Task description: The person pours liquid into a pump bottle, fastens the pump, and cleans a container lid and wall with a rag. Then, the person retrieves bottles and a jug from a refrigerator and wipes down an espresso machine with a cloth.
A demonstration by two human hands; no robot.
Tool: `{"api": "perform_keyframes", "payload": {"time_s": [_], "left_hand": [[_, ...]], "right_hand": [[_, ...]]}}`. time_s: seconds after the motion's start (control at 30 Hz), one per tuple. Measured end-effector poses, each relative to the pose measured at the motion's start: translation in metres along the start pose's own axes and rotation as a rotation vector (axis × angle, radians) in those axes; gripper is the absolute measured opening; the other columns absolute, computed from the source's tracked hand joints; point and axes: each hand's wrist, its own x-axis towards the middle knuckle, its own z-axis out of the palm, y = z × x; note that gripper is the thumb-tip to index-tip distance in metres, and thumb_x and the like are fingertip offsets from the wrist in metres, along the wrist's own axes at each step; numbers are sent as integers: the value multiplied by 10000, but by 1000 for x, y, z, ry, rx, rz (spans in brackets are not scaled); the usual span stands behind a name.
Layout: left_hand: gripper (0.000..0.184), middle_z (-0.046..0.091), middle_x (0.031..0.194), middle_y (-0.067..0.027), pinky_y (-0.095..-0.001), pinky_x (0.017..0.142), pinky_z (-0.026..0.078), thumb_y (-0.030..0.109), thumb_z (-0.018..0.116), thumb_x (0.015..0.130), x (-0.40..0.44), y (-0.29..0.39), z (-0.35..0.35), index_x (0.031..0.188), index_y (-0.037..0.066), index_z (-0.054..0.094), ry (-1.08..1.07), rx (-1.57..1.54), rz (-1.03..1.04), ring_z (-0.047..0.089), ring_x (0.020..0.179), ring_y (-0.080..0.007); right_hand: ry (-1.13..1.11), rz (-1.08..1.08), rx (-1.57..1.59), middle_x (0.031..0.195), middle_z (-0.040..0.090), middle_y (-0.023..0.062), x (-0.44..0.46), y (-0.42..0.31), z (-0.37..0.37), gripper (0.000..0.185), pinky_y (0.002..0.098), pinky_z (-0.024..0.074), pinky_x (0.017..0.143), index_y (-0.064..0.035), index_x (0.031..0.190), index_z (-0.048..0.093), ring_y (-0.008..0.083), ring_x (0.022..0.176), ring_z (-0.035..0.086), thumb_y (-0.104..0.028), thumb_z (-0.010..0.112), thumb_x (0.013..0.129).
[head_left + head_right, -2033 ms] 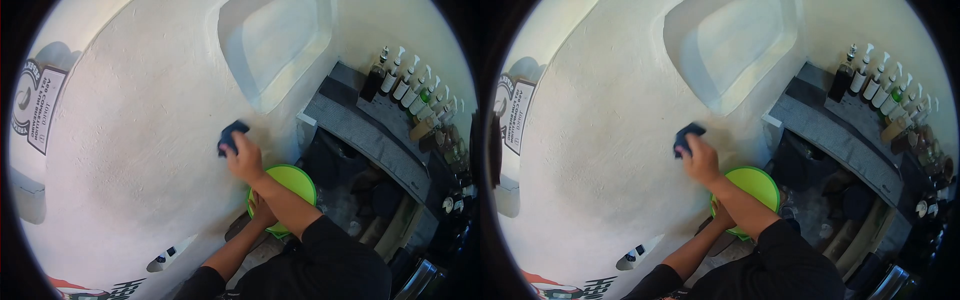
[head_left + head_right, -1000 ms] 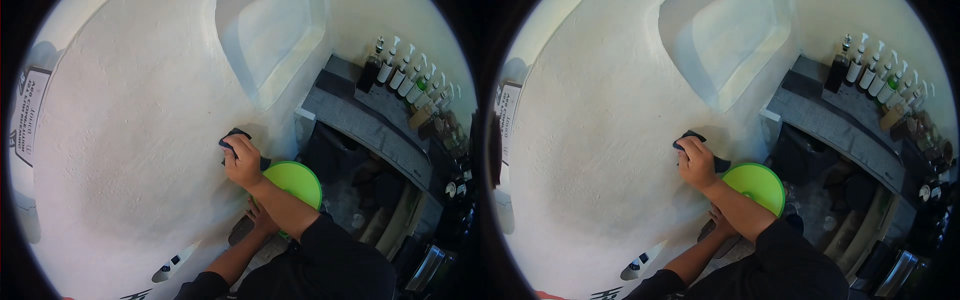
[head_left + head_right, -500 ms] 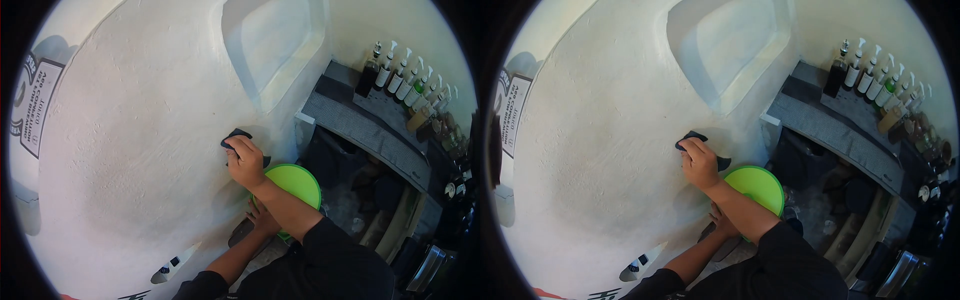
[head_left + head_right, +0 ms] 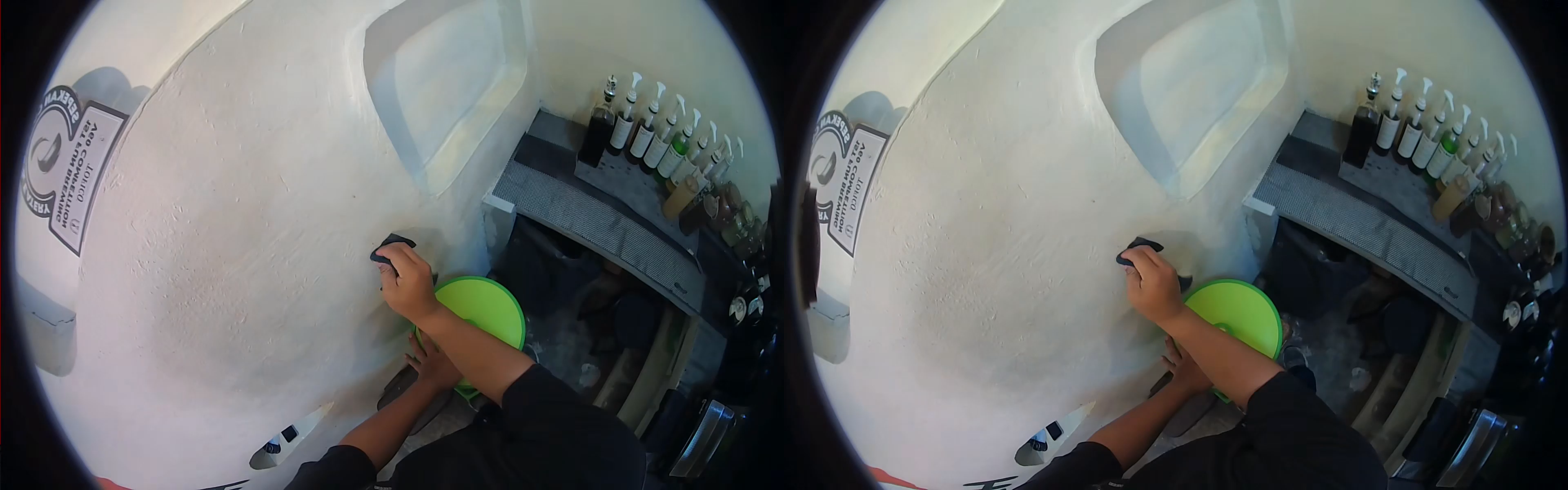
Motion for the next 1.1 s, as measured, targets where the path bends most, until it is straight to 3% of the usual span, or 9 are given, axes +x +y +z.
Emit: {"api": "perform_keyframes", "payload": {"time_s": [0.17, 0.3, 0.43, 0.5, 0.63, 0.7, 0.9, 0.97, 1.1], "left_hand": [[1333, -247, 1838, -302, -922, 1198, 1, 864, 649, 893, 6, -5, 15, 1826, 131, 40, 38, -13, 1, -271, 1640, -629], [1343, -252, 1837, -304, -929, 1188, 12, 812, 710, 868, 9, -10, 24, 1804, 35, 142, 100, -55, 34, -266, 1644, -625], [1344, -251, 1836, -310, -932, 1183, 17, 803, 724, 865, 12, -8, 21, 1805, 40, 141, 115, -40, 29, -263, 1645, -626], [1293, -183, 1846, -311, -878, 1237, -19, 919, 571, 920, 12, -4, 19, 1832, 222, -23, 32, 49, -35, -267, 1635, -638], [1330, -200, 1845, -303, -878, 1237, -21, 921, 603, 898, 4, -7, 15, 1831, 223, -37, 67, 1, 2, -270, 1635, -636], [1382, -245, 1834, -311, -910, 1210, 15, 834, 724, 855, -1, -1, 2, 1830, 176, 0, 23, -20, 40, -273, 1640, -628], [1390, -242, 1832, -315, -903, 1220, 52, 825, 738, 858, 10, -8, 17, 1830, 202, -35, 67, -6, -13, -232, 1646, -640], [1395, -245, 1830, -317, -903, 1219, 61, 818, 744, 858, 3, -5, 10, 1829, 203, -46, 77, -27, 0, -223, 1648, -640], [1401, -249, 1826, -324, -899, 1221, 74, 808, 753, 857, 4, -3, 15, 1827, 204, -57, 108, -8, 0, -204, 1650, -642]], "right_hand": [[124, -256, -34, 1034, 748, 205, 91, -41, 9, 209, 421, 619, 822, 27, 1079, 728, 417, 912, 743, 116, 743, 890], [153, -252, 0, 1037, 743, 206, 95, -47, 16, 209, 422, 615, 816, 24, 1084, 724, 420, 911, 738, 110, 745, 895], [39, -130, 15, 1032, 746, 198, 57, -29, 8, 191, 418, 614, 808, 21, 1077, 725, 403, 910, 735, 97, 757, 905], [91, -243, -64, 1033, 746, 197, 72, -34, 10, 189, 419, 610, 799, 20, 1090, 726, 397, 899, 731, 76, 771, 915], [128, -235, 35, 1042, 731, 206, 105, -50, 15, 181, 437, 599, 811, 19, 1105, 710, 424, 922, 718, 43, 770, 936], [138, -186, -3, 1054, 721, 213, 82, -36, 17, 177, 446, 595, 836, 19, 1111, 698, 434, 947, 712, 35, 760, 946], [71, -27, -97, 1079, 711, 236, 14, 55, -9, 176, 482, 581, 916, 3, 1146, 680, 458, 1012, 706, -29, 737, 982], [348, 305, -206, 1084, 738, 241, 43, 85, -17, 177, 485, 581, 932, 0, 1159, 690, 452, 1014, 722, -68, 724, 1000], [295, 185, -191, 1090, 761, 224, 38, 80, -10, 157, 485, 583, 916, 1, 1146, 699, 442, 996, 736, -86, 727, 1019]]}}
